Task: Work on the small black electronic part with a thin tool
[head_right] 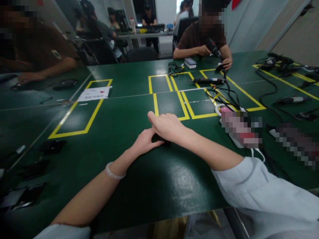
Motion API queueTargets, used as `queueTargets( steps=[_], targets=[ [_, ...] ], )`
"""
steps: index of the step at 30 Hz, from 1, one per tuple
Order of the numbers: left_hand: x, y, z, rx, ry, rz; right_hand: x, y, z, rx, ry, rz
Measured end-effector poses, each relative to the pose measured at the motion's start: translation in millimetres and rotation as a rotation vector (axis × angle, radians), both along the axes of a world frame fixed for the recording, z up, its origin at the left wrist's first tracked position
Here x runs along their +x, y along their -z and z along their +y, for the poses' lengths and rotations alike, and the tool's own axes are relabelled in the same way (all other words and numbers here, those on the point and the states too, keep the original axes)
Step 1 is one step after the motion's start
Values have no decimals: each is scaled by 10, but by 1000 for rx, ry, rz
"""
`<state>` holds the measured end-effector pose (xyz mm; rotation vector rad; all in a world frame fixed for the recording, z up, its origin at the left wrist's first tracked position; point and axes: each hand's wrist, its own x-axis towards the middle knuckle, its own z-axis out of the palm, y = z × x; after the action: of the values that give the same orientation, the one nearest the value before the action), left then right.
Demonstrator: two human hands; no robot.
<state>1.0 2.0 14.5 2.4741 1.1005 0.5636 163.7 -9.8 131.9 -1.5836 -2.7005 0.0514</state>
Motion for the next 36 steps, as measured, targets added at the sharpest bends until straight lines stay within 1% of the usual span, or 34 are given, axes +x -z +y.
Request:
queueTargets(
  steps=[4, 11, 17, 22, 32, 36],
  targets=[
    [-5, 6, 2, 13, -5, -2, -5, -14, -9, -4, -16, 34],
    [-2, -3, -2, 11, 6, -1, -17, 23, 12, 14, 26, -34],
    [-5, -5, -4, 13, -4, 14, 6, 21, -2, 20, -12, 33],
    [9, -12, -7, 16, -11, 34, -1, 22, 7, 21, 8, -29],
    [3, -14, -4, 16, -3, 22, 2, 39, 22, 59, 32, -32],
    [-7, 12, 8, 12, -5, 21, 9, 15, 11, 18, 5, 6]
  ],
)
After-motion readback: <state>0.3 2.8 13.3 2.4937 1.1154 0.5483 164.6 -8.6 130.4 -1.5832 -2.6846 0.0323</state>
